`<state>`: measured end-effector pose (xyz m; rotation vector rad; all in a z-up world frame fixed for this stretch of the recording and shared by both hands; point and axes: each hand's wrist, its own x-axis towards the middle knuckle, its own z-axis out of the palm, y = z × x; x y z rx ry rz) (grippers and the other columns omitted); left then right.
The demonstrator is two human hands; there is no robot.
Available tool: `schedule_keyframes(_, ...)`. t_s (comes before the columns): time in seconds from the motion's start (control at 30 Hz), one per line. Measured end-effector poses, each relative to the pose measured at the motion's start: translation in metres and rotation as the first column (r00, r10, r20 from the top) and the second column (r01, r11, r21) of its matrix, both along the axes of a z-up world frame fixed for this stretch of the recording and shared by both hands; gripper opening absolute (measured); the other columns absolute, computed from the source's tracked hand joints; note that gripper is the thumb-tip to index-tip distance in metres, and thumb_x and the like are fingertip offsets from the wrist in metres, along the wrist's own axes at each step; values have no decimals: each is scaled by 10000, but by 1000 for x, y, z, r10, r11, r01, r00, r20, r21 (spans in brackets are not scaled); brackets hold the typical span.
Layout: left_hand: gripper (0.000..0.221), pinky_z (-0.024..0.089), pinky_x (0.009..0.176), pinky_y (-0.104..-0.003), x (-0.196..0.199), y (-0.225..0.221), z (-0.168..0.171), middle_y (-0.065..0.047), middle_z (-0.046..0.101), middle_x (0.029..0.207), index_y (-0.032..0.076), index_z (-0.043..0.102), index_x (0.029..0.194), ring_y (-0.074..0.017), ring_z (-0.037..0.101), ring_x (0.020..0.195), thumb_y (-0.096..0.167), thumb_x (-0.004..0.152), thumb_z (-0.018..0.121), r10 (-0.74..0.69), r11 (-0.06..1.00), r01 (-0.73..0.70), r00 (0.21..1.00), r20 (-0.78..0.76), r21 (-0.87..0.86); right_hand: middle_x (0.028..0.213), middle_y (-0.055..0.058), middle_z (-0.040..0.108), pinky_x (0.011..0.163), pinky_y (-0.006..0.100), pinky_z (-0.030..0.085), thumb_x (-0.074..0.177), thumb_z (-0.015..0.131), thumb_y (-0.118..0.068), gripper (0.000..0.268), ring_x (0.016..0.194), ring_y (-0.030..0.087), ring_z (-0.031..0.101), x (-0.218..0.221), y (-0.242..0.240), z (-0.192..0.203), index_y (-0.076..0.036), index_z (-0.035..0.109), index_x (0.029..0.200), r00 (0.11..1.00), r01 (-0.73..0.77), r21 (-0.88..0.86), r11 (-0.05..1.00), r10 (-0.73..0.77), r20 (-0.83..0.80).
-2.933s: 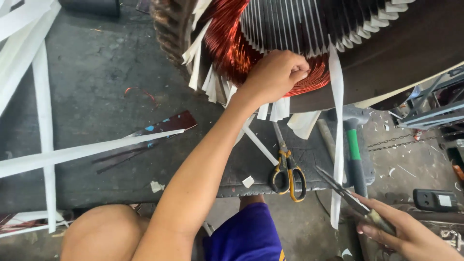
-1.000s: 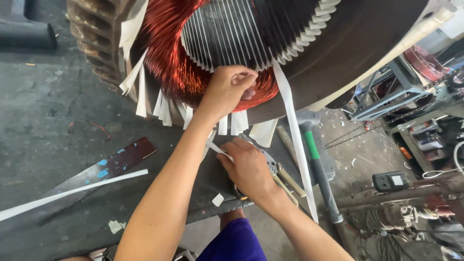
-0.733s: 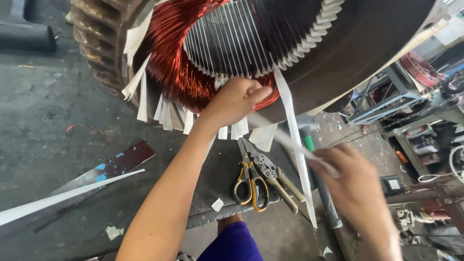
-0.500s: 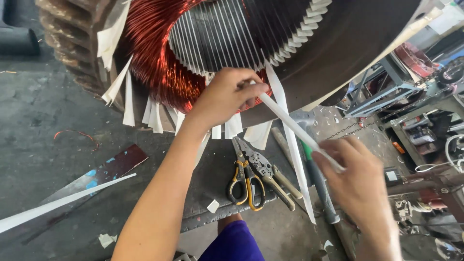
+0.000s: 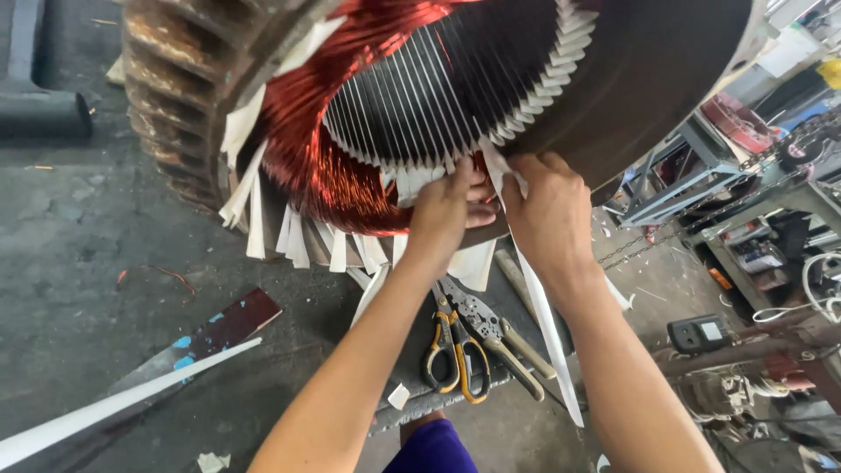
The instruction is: Repairing an electric motor by inserting insulation strips into the stator slots and adjusting the copper windings using a mallet and scissors.
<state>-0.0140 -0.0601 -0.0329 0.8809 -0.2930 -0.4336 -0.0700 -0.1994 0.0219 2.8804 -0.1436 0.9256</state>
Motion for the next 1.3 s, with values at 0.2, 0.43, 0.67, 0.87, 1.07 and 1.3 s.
schedule_keyframes(0.2, 699, 678, 935, -461, 5, 2, 1, -434, 646, 1344, -161, 546, 1481, -425, 771, 1100, 434, 1115, 514, -41, 998, 41, 999, 3, 47, 913, 125, 732, 716, 480, 629, 1006, 711, -212, 215, 854, 366, 781, 1, 17, 4, -94, 824, 1146, 987, 117, -7, 993, -117, -108)
schedule_keyframes(0.43, 586, 684, 911, -473, -2, 12, 15, -384, 692, 1313, -131, 617, 1431, -421, 781, 1073, 352, 1103, 567, -62, 998, 62, 998, -3, 14, 879, 77, 748, 686, 496, 627, 968, 736, -300, 222, 824, 341, 790, 8, 35, 10, -158, 827, 1114, 961, 226, -130, 965, -242, -131)
schedule_keyframes(0.67, 516, 668, 908, -489, 4, 6, 3, -356, 714, 1278, -105, 675, 1377, -421, 781, 1057, 324, 1111, 568, -80, 996, 79, 997, -24, -40, 915, 98, 749, 724, 546, 628, 984, 741, -292, 218, 829, 410, 788, 4, 53, 10, -137, 814, 1118, 965, 222, -128, 967, -237, -112)
schedule_keyframes(0.87, 501, 664, 904, -503, 4, 6, -3, -356, 700, 1314, -95, 678, 1380, -430, 759, 1111, 303, 1089, 596, -102, 993, 100, 994, -29, -65, 918, 81, 733, 721, 551, 623, 991, 760, -308, 204, 837, 405, 786, 9, 37, -5, -158, 800, 1124, 966, 233, -139, 962, -246, -79)
schedule_keyframes(1.07, 470, 666, 900, -540, 7, -1, -11, -371, 680, 1339, -97, 660, 1401, -456, 751, 1109, 263, 1115, 564, -86, 987, 82, 996, -26, -135, 859, 56, 705, 663, 540, 615, 971, 782, -264, 179, 804, 388, 779, 8, 29, -13, -157, 813, 1111, 981, 183, -127, 975, -190, -42)
schedule_keyframes(1.3, 518, 677, 899, -511, 12, -3, -16, -345, 663, 1389, -32, 560, 1547, -409, 772, 1071, 261, 1120, 539, -103, 989, 105, 994, 20, -109, 833, 47, 696, 661, 518, 622, 970, 802, -269, 169, 788, 352, 776, 14, 18, -18, -167, 825, 1103, 988, 146, -142, 979, -150, -22)
